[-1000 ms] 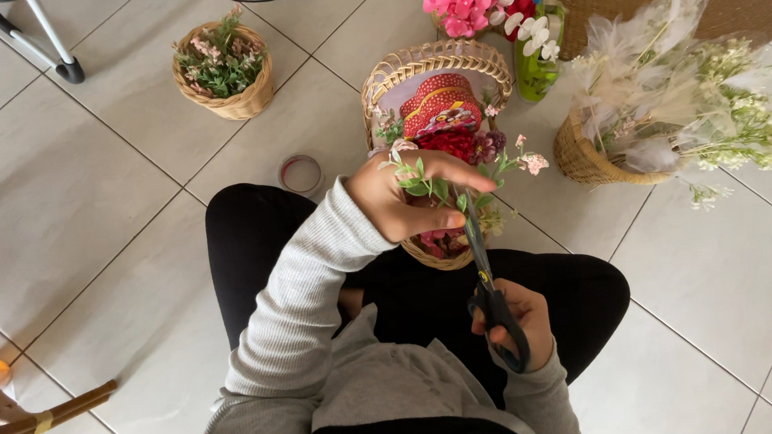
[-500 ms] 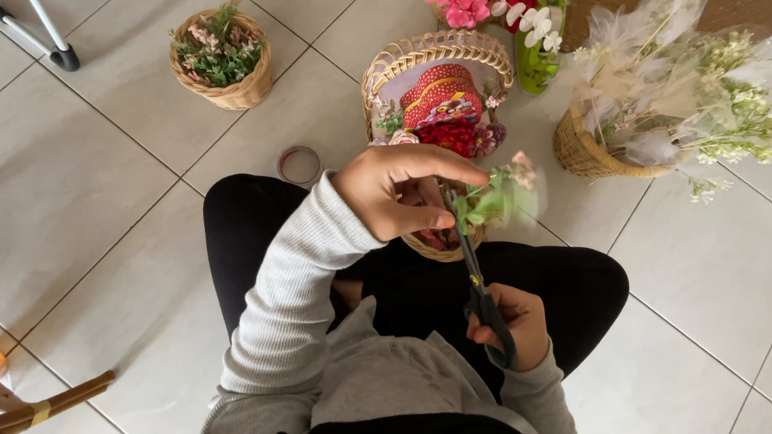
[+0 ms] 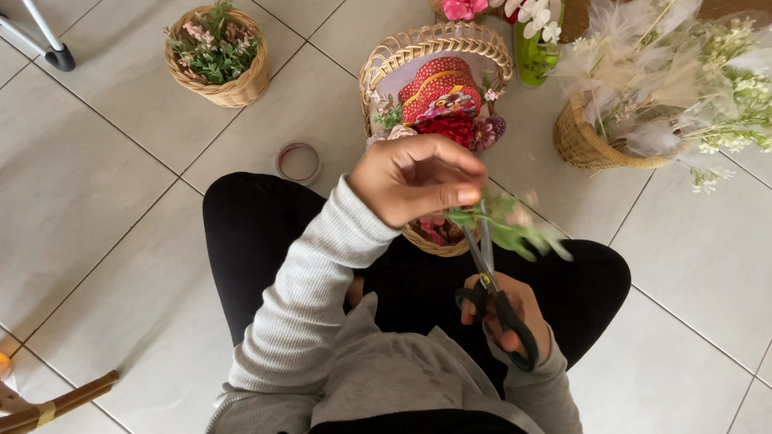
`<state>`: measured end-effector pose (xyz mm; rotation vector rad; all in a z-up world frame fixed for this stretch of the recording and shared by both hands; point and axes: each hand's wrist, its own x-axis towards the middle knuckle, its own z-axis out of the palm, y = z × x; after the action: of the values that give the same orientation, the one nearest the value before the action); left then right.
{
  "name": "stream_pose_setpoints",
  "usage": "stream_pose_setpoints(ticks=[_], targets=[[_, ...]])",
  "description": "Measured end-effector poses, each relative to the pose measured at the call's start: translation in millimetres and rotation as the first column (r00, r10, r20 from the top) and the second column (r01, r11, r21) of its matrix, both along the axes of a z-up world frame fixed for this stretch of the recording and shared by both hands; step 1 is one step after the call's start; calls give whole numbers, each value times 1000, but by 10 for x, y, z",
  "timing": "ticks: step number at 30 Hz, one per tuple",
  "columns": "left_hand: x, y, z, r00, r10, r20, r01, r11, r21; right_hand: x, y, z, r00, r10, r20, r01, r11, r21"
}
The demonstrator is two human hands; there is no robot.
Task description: The person arranges artificial flowers into a small wicker basket by picking individual stems and placing them into the arrangement, occasionally using shears to trim the stems.
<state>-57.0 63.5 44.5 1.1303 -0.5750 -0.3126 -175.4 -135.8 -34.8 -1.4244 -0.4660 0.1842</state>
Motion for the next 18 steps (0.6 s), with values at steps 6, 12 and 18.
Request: stream_pose_setpoints(ticks=[6, 12, 18], targets=[[-35, -1, -74, 970, -113, 217, 112, 994, 15, -11, -90, -38, 998, -41, -43, 40, 999, -15], [-67, -13, 19, 806, 104, 582, -258, 948, 188, -53, -102, 55, 988, -139, -74, 133, 988, -81], [61, 76, -72, 860, 302, 412, -344, 938, 31, -105, -184, 45, 971, -237, -36, 230, 963, -139]])
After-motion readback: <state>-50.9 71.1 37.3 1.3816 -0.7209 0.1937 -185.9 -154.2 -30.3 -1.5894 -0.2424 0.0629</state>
